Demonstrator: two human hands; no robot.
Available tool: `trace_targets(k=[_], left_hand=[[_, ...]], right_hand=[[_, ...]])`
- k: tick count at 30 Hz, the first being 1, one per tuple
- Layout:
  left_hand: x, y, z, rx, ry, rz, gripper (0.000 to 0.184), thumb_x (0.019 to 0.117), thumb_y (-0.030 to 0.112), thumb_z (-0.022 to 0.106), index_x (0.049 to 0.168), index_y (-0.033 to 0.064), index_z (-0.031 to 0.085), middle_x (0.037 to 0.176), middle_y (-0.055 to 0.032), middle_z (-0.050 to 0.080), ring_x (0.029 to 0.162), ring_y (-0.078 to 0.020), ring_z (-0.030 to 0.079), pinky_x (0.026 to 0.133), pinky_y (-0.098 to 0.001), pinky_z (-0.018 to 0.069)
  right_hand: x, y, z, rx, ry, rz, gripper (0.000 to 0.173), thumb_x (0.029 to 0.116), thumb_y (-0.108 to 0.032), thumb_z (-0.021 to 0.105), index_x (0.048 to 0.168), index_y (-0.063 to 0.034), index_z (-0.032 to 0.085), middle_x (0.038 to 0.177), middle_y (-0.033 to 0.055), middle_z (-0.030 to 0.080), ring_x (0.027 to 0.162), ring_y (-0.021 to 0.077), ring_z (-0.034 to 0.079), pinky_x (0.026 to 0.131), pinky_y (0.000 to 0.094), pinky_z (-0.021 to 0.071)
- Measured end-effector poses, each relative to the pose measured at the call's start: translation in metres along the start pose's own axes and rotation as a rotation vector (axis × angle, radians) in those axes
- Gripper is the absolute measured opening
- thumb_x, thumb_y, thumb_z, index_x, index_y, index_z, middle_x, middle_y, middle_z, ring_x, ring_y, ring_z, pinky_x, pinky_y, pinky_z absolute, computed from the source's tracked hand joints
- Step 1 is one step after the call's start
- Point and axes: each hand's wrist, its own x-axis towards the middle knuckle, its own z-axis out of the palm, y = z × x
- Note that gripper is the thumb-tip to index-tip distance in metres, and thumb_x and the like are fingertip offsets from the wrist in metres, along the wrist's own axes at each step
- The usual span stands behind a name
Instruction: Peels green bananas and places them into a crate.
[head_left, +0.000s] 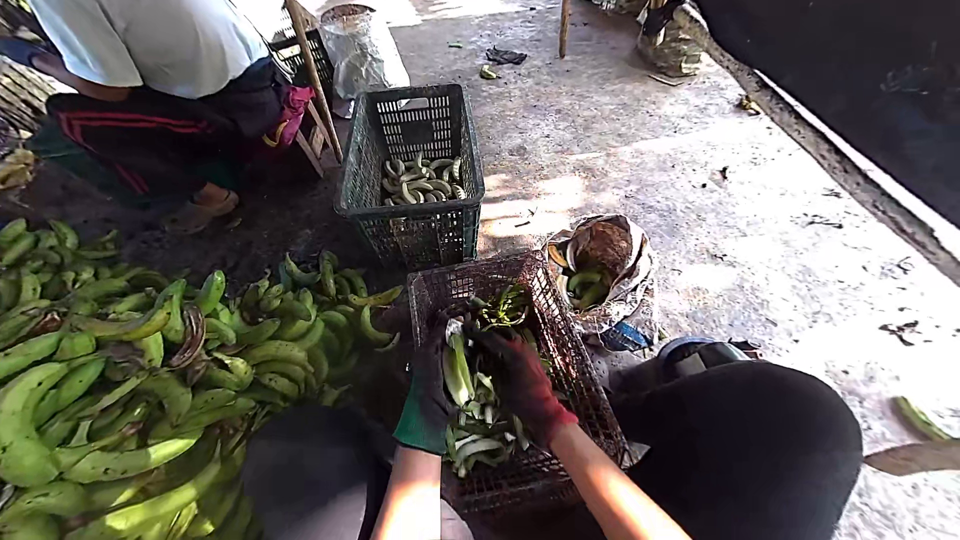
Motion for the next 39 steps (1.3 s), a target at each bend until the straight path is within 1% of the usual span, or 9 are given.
trace_targets(k=[5, 13, 19, 25, 28, 31, 33, 36, 39], left_hand=[[-0.007, 0.007, -0.004, -0.038, -0.061, -0.043, 0.033, 0.1102, 0.023, 0.037, 0.119, 0.0018, 0.061, 0.090, -0.0106, 0.070, 0.073, -0.0154, 0.070, 0.061, -0.0307, 0.0607], [0.002, 0.007, -0.013, -0.078, -0.087, -0.097, 0.037, 0.1100, 0.022, 0.032, 0.103, 0.0032, 0.063, 0.072, -0.0063, 0.066, 0.057, -0.0118, 0.064, 0.050, -0.0255, 0.0552], [-0.016, 0.014, -0.008, -0.070, -0.125, -0.044, 0.038, 0.1094, 0.024, 0.033, 0.112, 0.0023, 0.065, 0.081, -0.0090, 0.069, 0.060, -0.0132, 0.067, 0.049, -0.0279, 0.0570], [0.014, 0.136, 0.066, 0.450, 0.040, 0.989, 0.025, 0.1062, 0.018, 0.048, 0.125, 0.0059, 0.059, 0.103, 0.0051, 0.065, 0.090, 0.0000, 0.063, 0.081, -0.0209, 0.0548], [0.097, 0.179, 0.115, 0.641, 0.050, 1.330, 0.053, 0.1033, 0.017, 0.052, 0.143, -0.0146, 0.038, 0.131, -0.0190, 0.058, 0.119, -0.0158, 0.058, 0.106, -0.0298, 0.0465], [0.126, 0.086, 0.097, 1.211, -0.003, 0.970, 0.042, 0.1035, 0.028, 0.057, 0.131, -0.0033, 0.058, 0.114, -0.0172, 0.068, 0.102, -0.0220, 0.068, 0.092, -0.0421, 0.0561], [0.151, -0.010, 0.043, 1.603, -0.164, 0.429, 0.035, 0.1027, 0.030, 0.057, 0.124, 0.0034, 0.065, 0.111, -0.0220, 0.068, 0.103, -0.0370, 0.067, 0.091, -0.0596, 0.0528], [0.180, -0.099, -0.028, 1.840, -0.164, -0.203, 0.047, 0.1015, 0.022, 0.056, 0.145, 0.0049, 0.053, 0.141, -0.0252, 0.056, 0.132, -0.0419, 0.053, 0.110, -0.0605, 0.0420], [0.169, -0.131, -0.067, 1.901, -0.117, -0.398, 0.069, 0.0947, 0.011, 0.064, 0.156, 0.0031, 0.035, 0.157, -0.0240, 0.039, 0.144, -0.0408, 0.040, 0.117, -0.0568, 0.0347]], right_hand=[[0.024, 0.025, -0.001, 0.230, 0.021, 0.189, 0.039, 0.1019, -0.021, 0.054, 0.140, -0.0210, 0.064, 0.133, 0.0132, 0.064, 0.119, 0.0274, 0.063, 0.101, 0.0497, 0.0507], [-0.023, 0.015, 0.016, 0.147, 0.152, -0.235, 0.029, 0.0878, -0.014, 0.068, 0.114, -0.0204, 0.079, 0.113, 0.0161, 0.072, 0.104, 0.0367, 0.068, 0.090, 0.0620, 0.0517], [0.019, 0.037, -0.020, 0.707, 0.162, 0.094, 0.039, 0.1007, -0.009, 0.051, 0.137, 0.0037, 0.057, 0.128, 0.0118, 0.065, 0.109, 0.0092, 0.065, 0.095, 0.0275, 0.0551], [0.008, 0.037, -0.132, 0.314, -0.275, 0.150, 0.032, 0.1027, -0.012, 0.054, 0.133, -0.0064, 0.065, 0.110, 0.0044, 0.070, 0.090, 0.0063, 0.066, 0.084, 0.0272, 0.0562], [0.003, 0.044, -0.157, 0.237, -0.203, 0.236, 0.031, 0.1040, -0.014, 0.054, 0.133, -0.0105, 0.065, 0.108, 0.0013, 0.070, 0.089, 0.0029, 0.066, 0.083, 0.0244, 0.0566], [0.004, 0.054, -0.161, 0.389, 0.003, 0.330, 0.034, 0.1020, -0.011, 0.053, 0.135, -0.0062, 0.061, 0.107, 0.0028, 0.070, 0.086, 0.0065, 0.068, 0.078, 0.0265, 0.0597], [0.000, 0.055, -0.157, 0.472, 0.068, 0.278, 0.036, 0.1010, -0.013, 0.052, 0.135, -0.0039, 0.060, 0.106, 0.0016, 0.070, 0.086, 0.0068, 0.068, 0.076, 0.0257, 0.0598], [-0.002, 0.056, -0.157, 0.587, 0.070, 0.211, 0.042, 0.0998, -0.027, 0.061, 0.135, -0.0052, 0.062, 0.112, 0.0009, 0.072, 0.090, 0.0092, 0.070, 0.078, 0.0273, 0.0612], [0.001, 0.060, -0.158, 0.649, 0.091, 0.184, 0.051, 0.0983, -0.039, 0.064, 0.135, -0.0034, 0.061, 0.114, 0.0017, 0.072, 0.093, 0.0106, 0.071, 0.078, 0.0277, 0.0618]])
